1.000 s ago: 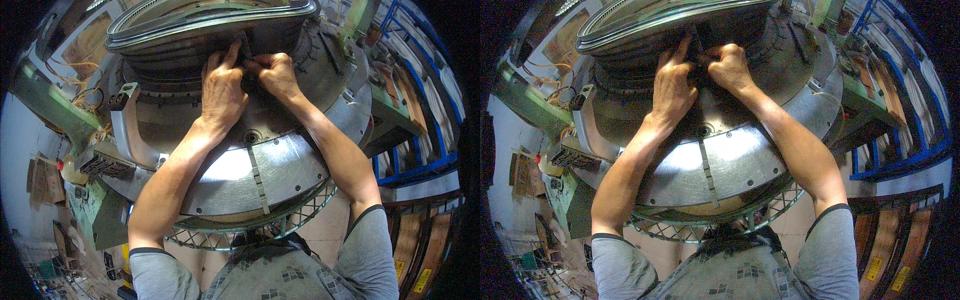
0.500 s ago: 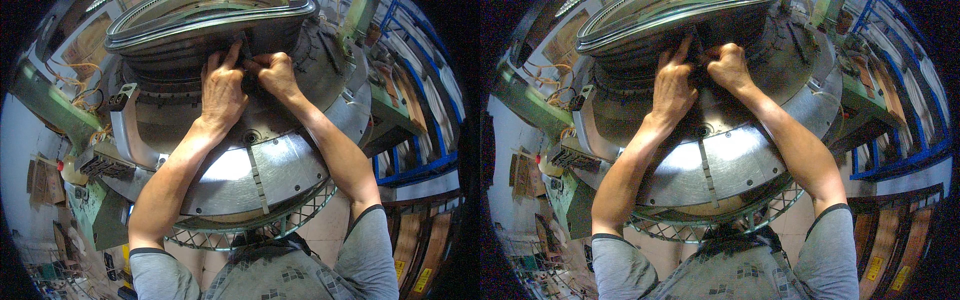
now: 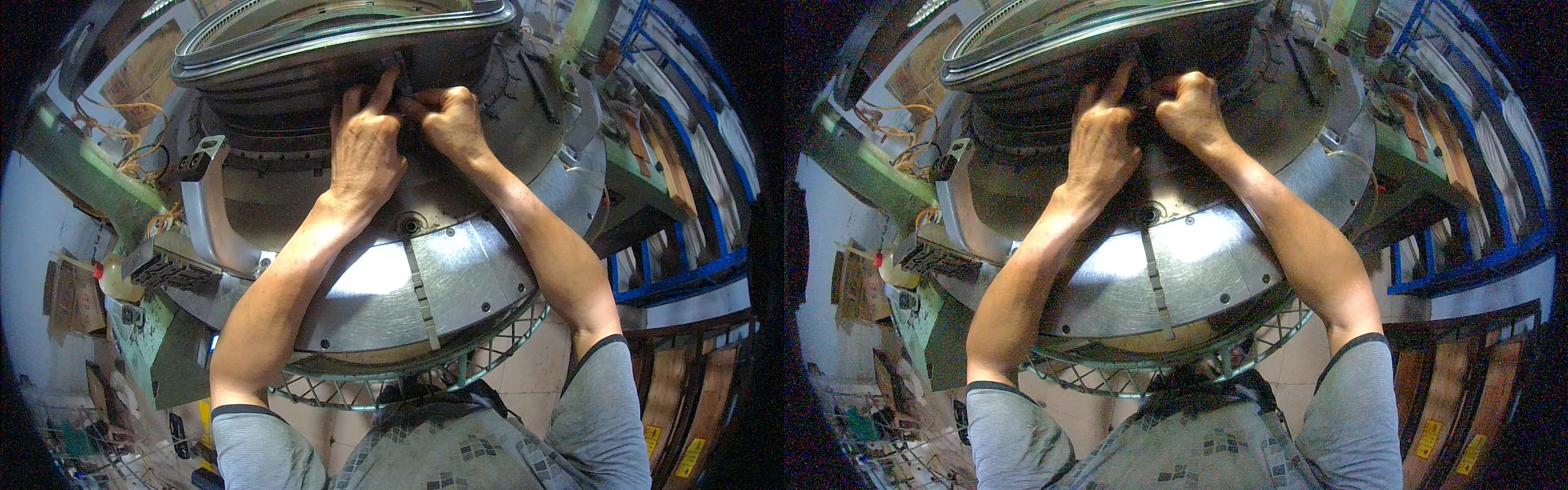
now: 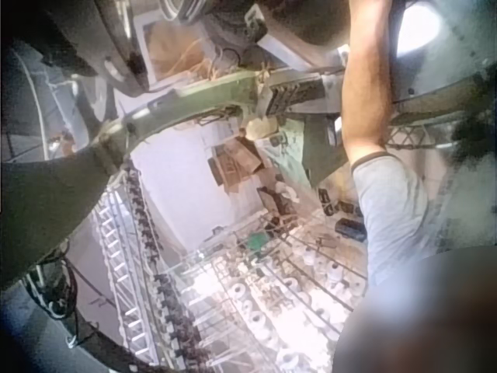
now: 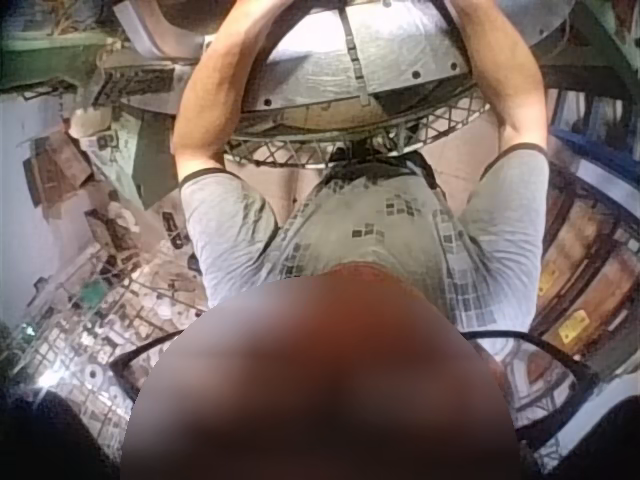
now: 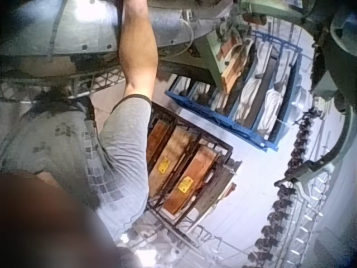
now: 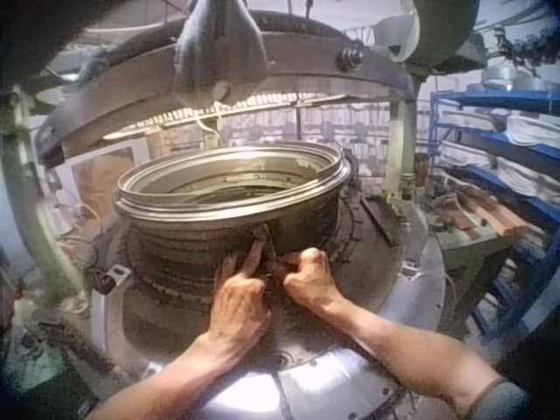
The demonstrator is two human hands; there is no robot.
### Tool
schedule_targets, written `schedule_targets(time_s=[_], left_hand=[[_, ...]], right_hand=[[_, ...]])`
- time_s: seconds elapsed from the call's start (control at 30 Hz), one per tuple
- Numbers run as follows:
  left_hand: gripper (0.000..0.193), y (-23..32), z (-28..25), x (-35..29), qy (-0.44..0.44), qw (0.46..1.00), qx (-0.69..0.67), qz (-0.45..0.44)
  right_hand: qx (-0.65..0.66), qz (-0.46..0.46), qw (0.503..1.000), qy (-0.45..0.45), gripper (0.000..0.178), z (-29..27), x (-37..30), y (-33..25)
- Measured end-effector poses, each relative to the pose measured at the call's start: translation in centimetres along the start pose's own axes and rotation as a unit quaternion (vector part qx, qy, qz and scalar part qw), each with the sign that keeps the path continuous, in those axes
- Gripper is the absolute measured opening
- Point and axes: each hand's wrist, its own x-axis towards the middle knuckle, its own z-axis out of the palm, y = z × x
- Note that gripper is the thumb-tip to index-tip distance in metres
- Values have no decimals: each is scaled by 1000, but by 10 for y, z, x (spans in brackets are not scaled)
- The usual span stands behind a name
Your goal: The person repeatedly picks up small rectangular metal pieces from a wooden tray and inserts them into slots on a large circular metal machine. The person handles the pieces one at a time, placing them into the machine's rim.
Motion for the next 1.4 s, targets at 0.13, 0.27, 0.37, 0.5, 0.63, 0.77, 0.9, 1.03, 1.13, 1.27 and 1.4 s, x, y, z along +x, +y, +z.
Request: schedule_targets(time_s=[0.13,0.27,0.37,0.5,0.63,0.77,0.9,1.03,1.13,1.27,1.4], left_hand=[[30,-1,1,1,0,1000,1,1],[32,-1,3,0,3,1000,5,-4],[30,-2,4,1,-10,1000,19,-15],[33,-2,2,0,-1,1000,-3,-3],[33,-1,3,1,6,1000,-4,-1],[31,0,3,2,10,1000,-5,-5],[30,0,2,2,4,1000,-5,-3],[30,-2,3,2,-4,1000,-12,3],[32,-3,6,2,1,1000,9,3],[33,-3,6,2,-10,1000,17,-2],[31,-2,4,2,-6,1000,3,5]], right_hand=[[4,-2,1000,1,18,1,1,2],[-6,5,1000,1,17,1,1,4],[-1,-7,1000,11,16,2,1,4],[-5,-3,1000,7,16,2,0,3],[-1,-2,1000,4,16,1,0,2],[-14,8,1000,-3,18,0,1,1],[-19,16,1000,-1,19,-1,1,0],[-32,24,999,1,19,-1,2,1],[-36,30,999,1,19,0,2,2],[-33,31,999,6,18,1,2,4],[-27,29,999,5,18,1,2,5]])
